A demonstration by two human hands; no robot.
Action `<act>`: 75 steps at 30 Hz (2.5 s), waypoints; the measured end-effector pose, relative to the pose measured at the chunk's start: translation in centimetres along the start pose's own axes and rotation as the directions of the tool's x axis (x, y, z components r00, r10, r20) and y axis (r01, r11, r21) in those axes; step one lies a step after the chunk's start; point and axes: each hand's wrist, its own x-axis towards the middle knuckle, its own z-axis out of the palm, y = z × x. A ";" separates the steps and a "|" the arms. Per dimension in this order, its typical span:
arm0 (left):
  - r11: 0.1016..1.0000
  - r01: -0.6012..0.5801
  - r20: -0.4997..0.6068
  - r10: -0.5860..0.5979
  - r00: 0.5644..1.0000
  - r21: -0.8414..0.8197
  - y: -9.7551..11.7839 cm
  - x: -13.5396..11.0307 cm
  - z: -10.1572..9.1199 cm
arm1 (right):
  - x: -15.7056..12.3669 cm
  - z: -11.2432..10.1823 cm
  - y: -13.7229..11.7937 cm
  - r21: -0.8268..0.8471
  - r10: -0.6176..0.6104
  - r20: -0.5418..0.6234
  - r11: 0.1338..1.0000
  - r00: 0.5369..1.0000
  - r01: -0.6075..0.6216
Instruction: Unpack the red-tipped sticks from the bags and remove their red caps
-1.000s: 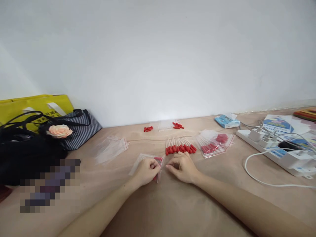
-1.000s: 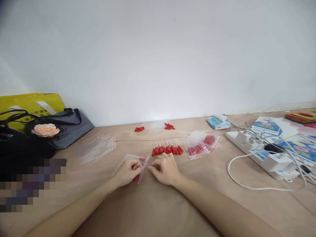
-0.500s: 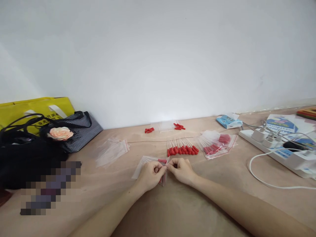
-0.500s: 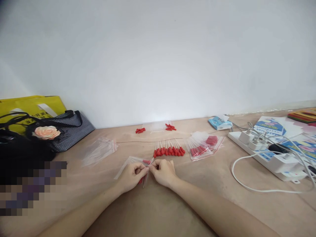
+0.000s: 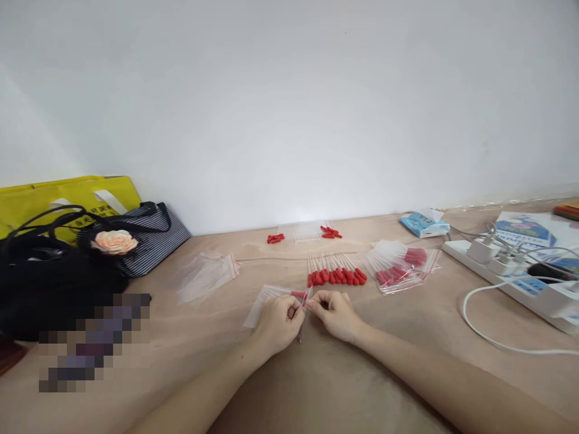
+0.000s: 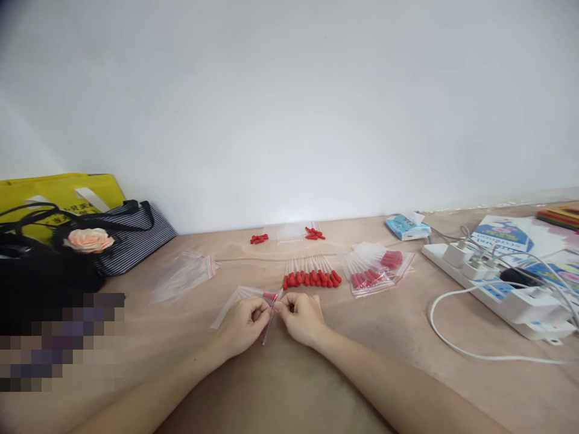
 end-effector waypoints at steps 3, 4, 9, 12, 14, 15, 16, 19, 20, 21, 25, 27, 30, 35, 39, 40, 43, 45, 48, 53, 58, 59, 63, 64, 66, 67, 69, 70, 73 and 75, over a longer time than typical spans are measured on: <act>0.998 0.000 -0.008 -0.001 1.000 -0.063 -0.3 0.0 0.2 | 0.1 0.0 0.0 -0.036 0.004 -0.014 0.999 1.000 -0.005; 0.997 -0.003 -0.013 0.002 1.000 -0.073 -0.4 -0.1 0.3 | 0.1 0.0 0.0 -0.045 0.002 -0.016 0.999 1.000 -0.002; 0.996 -0.033 -0.035 0.030 0.999 -0.081 -0.6 -0.3 0.6 | -0.2 -0.2 -0.7 -0.100 0.017 0.001 0.995 1.000 -0.017; 0.995 -0.049 -0.033 0.046 0.998 -0.090 -0.6 -0.4 0.6 | -0.3 -0.4 -1.1 -0.120 0.012 0.042 0.993 0.999 -0.007; 0.995 -0.060 -0.038 0.057 0.998 -0.086 -0.6 -0.4 0.6 | -0.3 -0.4 -1.1 -0.121 0.014 0.067 0.993 0.998 -0.006; 0.994 -0.067 -0.039 0.064 0.997 -0.082 -0.5 -0.4 0.6 | -0.2 -0.4 -1.0 -0.122 0.018 0.075 0.992 0.997 -0.009; 0.994 -0.073 -0.038 0.070 0.997 -0.076 -0.5 -0.5 0.5 | -0.2 -0.4 -0.9 -0.125 0.023 0.080 0.992 0.997 -0.013; 0.996 -0.080 -0.022 0.080 0.997 -0.042 -0.1 -0.7 0.4 | 0.0 -0.2 -0.6 -0.118 0.034 0.069 0.993 0.997 -0.026; 0.997 -0.081 -0.013 0.080 0.997 -0.019 0.0 -0.8 0.4 | 0.0 -0.1 -0.5 -0.106 0.033 0.064 0.994 0.997 -0.026; 0.997 -0.081 -0.008 0.081 0.997 0.011 0.1 -0.9 0.4 | -0.1 -0.1 -0.5 -0.090 0.030 0.061 0.996 0.998 -0.025; 0.987 -0.070 -0.021 0.074 0.997 0.146 0.6 -1.1 0.4 | -0.3 -0.2 -0.6 -0.049 0.013 0.057 0.999 0.998 -0.010; 0.983 -0.057 -0.025 0.063 0.998 0.177 0.6 -1.1 0.5 | -0.3 -0.3 -0.6 -0.044 0.004 0.054 0.999 0.999 -0.001; 0.978 -0.058 -0.036 0.066 0.997 0.199 0.5 -0.9 0.6 | -0.3 -0.2 -0.5 -0.048 -0.018 0.049 0.999 0.999 0.021; 0.979 -0.078 -0.047 0.089 0.995 0.186 0.1 -0.6 0.8 | -0.3 -0.1 -0.3 -0.084 -0.025 0.037 0.996 0.999 0.028; 0.988 -0.086 -0.043 0.092 0.995 0.132 -0.1 -0.5 0.8 | -0.3 -0.1 -0.6 -0.121 -0.009 0.036 0.993 0.999 0.013; 0.988 -0.090 -0.045 0.096 0.994 0.125 -0.1 -0.5 0.8 | -0.3 -0.1 -0.7 -0.130 -0.007 0.041 0.991 0.999 0.013; 0.989 -0.090 -0.049 0.096 0.994 0.117 0.0 -0.6 0.9 | -0.2 0.0 -0.8 -0.160 -0.012 0.056 0.987 0.998 0.020; 0.989 -0.087 -0.053 0.094 0.994 0.124 0.0 -0.6 1.1 | -0.1 0.0 -0.7 -0.180 -0.014 0.055 0.983 0.998 0.024; 0.985 -0.087 -0.063 0.097 0.993 0.147 0.0 -0.6 1.4 | -0.1 0.1 -0.7 -0.191 -0.025 0.054 0.981 0.998 0.035; 0.972 -0.070 -0.073 0.088 0.993 0.226 0.0 -0.8 1.7 | -0.3 0.2 -1.0 -0.194 -0.051 0.057 0.979 0.997 0.061; 0.956 -0.077 -0.087 0.106 0.991 0.284 -0.2 -1.0 2.0 | -0.4 0.3 -1.1 -0.211 -0.061 0.065 0.975 0.996 0.074; 0.956 -0.082 -0.088 0.111 0.990 0.281 -0.4 -0.9 2.0 | -0.4 0.3 -1.1 -0.213 -0.063 0.068 0.974 0.996 0.077; 0.978 -0.041 -0.148 0.072 0.986 0.205 -1.0 -0.9 1.9 | -0.7 0.3 -1.1 -0.229 -0.101 0.061 0.967 0.993 0.112; 0.984 -0.034 -0.160 0.062 0.985 0.177 -1.1 -0.9 1.8 | -0.7 0.3 -1.0 -0.233 -0.102 0.055 0.966 0.993 0.112; 0.991 -0.050 -0.162 0.070 0.984 0.124 -1.1 -1.1 1.5 | -0.8 0.3 -1.0 -0.235 -0.071 0.045 0.969 0.996 0.080; 0.992 -0.074 -0.155 0.090 0.984 0.104 -1.1 -1.1 1.2 | -0.8 0.3 -1.0 -0.232 -0.044 0.039 0.971 0.998 0.052; 0.988 -0.130 -0.140 0.141 0.980 0.081 -1.1 -1.2 0.5 | -0.8 0.0 -0.8 -0.218 -0.003 0.020 0.976 1.000 0.007; 0.984 -0.155 -0.134 0.165 0.977 0.085 -1.2 -1.2 0.0 | -0.8 -0.2 -0.6 -0.210 0.004 0.002 0.978 1.000 -0.004; 0.966 -0.230 -0.086 0.241 0.967 0.119 -2.6 -1.3 -2.0 | -0.8 -1.0 0.0 -0.193 -0.031 -0.077 0.981 0.997 0.016; 0.955 -0.281 -0.009 0.284 0.959 0.097 -4.1 -1.5 -3.3 | -0.7 -1.4 0.5 -0.196 -0.090 -0.099 0.978 0.991 0.069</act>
